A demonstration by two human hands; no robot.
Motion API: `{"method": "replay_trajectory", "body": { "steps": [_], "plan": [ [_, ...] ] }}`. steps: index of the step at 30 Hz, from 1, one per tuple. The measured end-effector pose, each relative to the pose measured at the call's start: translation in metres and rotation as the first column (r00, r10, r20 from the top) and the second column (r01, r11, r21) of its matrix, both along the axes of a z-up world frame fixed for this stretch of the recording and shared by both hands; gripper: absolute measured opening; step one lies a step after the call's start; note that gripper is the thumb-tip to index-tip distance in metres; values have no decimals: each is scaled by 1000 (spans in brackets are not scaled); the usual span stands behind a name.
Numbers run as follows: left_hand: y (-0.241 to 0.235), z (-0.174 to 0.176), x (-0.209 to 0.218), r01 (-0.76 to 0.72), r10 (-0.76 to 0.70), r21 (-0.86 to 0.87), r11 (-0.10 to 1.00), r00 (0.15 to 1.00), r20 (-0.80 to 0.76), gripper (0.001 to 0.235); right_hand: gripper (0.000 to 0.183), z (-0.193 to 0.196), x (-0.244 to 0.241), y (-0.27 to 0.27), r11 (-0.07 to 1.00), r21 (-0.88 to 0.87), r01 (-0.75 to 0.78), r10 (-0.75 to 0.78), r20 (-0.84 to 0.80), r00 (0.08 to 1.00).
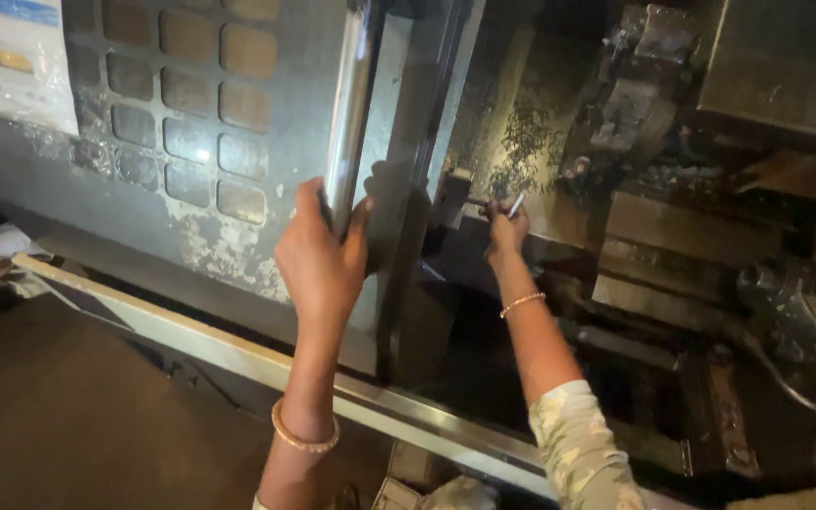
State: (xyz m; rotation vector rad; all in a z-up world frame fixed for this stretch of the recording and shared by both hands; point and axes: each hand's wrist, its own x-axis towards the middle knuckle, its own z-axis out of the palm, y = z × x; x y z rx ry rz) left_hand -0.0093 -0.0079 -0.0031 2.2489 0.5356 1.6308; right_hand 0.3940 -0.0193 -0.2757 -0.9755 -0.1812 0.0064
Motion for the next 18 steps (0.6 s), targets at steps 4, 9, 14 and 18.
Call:
{"method": "replay_trajectory", "body": {
  "steps": [4,9,14,18],
  "plan": [
    [-1,-1,-4,-10,9,-28,1000,999,-50,43,16,1,-2,2,998,64,2,-5,58,998],
    [17,3,-2,180,-196,-154,971,976,-94,40,21,-10,-33,-5,894,-157,419,-367,278,888],
    [44,1,3,695,-750,-511,507,647,136,30,33,-89,-131,-91,715,-416,562,425,897,122],
    [54,-5,18,612,-635,-502,611,758,150,26,43,-73,-159,-145,262,-860,437,916,365,169]
  ]
}}
